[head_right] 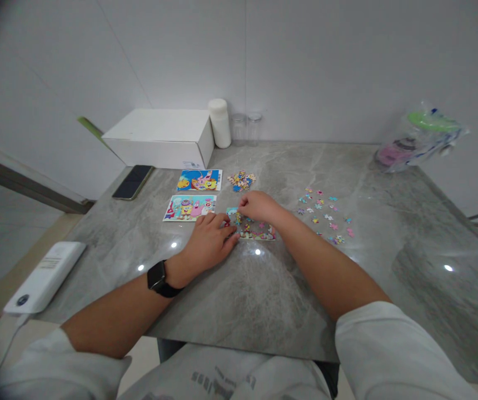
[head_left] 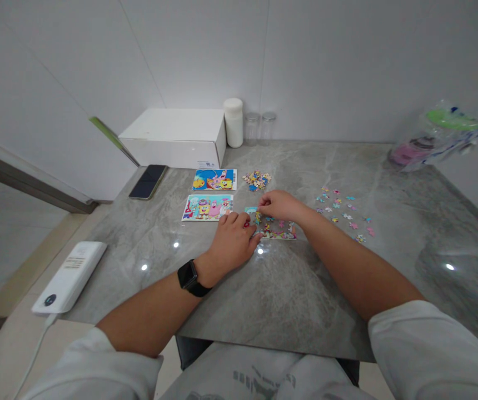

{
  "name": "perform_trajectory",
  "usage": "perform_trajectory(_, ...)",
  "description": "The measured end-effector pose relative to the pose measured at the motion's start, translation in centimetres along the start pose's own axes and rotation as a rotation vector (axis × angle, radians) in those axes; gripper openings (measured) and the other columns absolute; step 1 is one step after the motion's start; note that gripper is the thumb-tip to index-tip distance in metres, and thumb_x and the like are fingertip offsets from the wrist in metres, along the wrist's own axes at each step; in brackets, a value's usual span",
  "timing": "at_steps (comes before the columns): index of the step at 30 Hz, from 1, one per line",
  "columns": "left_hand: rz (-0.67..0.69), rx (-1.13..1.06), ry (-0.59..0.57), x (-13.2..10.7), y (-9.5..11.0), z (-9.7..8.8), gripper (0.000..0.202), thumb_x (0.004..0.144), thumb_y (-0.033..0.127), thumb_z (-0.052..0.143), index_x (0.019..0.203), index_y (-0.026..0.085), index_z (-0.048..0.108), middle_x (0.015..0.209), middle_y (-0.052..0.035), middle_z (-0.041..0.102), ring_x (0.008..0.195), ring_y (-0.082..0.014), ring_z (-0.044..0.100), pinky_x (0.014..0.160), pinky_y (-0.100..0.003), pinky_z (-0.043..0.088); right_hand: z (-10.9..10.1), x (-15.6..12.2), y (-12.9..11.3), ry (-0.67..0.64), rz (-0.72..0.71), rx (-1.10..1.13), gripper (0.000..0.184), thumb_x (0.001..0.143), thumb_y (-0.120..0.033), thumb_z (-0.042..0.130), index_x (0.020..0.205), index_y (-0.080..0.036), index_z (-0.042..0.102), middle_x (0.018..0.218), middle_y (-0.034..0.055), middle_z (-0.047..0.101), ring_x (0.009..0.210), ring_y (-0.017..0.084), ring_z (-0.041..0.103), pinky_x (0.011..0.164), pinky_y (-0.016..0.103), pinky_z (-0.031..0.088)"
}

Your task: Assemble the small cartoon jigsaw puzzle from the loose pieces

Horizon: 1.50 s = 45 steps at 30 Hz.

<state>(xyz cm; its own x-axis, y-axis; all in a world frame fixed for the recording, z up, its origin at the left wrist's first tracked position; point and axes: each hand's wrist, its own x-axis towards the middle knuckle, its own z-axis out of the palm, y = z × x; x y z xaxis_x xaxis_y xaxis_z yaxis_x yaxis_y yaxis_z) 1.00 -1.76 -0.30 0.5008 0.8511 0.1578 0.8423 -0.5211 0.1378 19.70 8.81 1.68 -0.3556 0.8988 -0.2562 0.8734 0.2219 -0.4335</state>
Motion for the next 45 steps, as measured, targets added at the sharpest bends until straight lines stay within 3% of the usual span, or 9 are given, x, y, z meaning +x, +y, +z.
perform_trajectory(11,-0.018,-0.019,-0.006,0.1,0.0,-0.3,0.036,0.104,0.045,0.053,0.127,0.025,0.071,0.134,-0.011,0.063,0.122,-0.0325,0.051,0.103,-0.051,0.04,-0.3,0.3,1.4,-0.021,-0.01,0.054,0.021,0.089,-0.028,0.064,0.095,-0.016,0.081,0.086,0.0027,0.079,0.075,0.015,0.067,0.065,0.022,0.043)
perform_trajectory(25,-0.036,0.011,-0.007,0.1,-0.1,0.2,0.042,0.104,0.05,0.052,0.126,0.019,0.07,0.135,-0.0145,0.061,0.124,-0.0341,0.051,0.103,-0.051,0.041,-0.6,-0.1,1.6,-0.133,-0.013,-0.03,0.02,0.089,-0.029,0.066,0.092,-0.017,0.082,0.079,0.0016,0.077,0.069,0.014,0.064,0.06,0.022,0.04)
perform_trajectory(32,-0.026,-0.012,0.003,0.1,0.0,0.2,0.041,0.104,0.047,0.052,0.133,0.022,0.066,0.138,-0.0123,0.061,0.126,-0.0333,0.051,0.106,-0.051,0.04,-0.7,-0.1,1.7,-0.123,-0.012,-0.023,0.019,0.09,-0.029,0.066,0.091,-0.017,0.081,0.076,0.0014,0.075,0.067,0.013,0.062,0.059,0.022,0.039)
perform_trajectory(45,0.049,-0.109,-0.002,0.1,0.1,-0.1,0.033,0.105,0.042,0.052,0.126,0.025,0.071,0.133,-0.0086,0.066,0.122,-0.0287,0.055,0.11,-0.05,0.039,-0.8,0.2,2.2,-0.123,-0.007,0.06,0.019,0.088,-0.03,0.068,0.092,-0.016,0.08,0.077,0.0014,0.075,0.068,0.013,0.062,0.059,0.021,0.04)
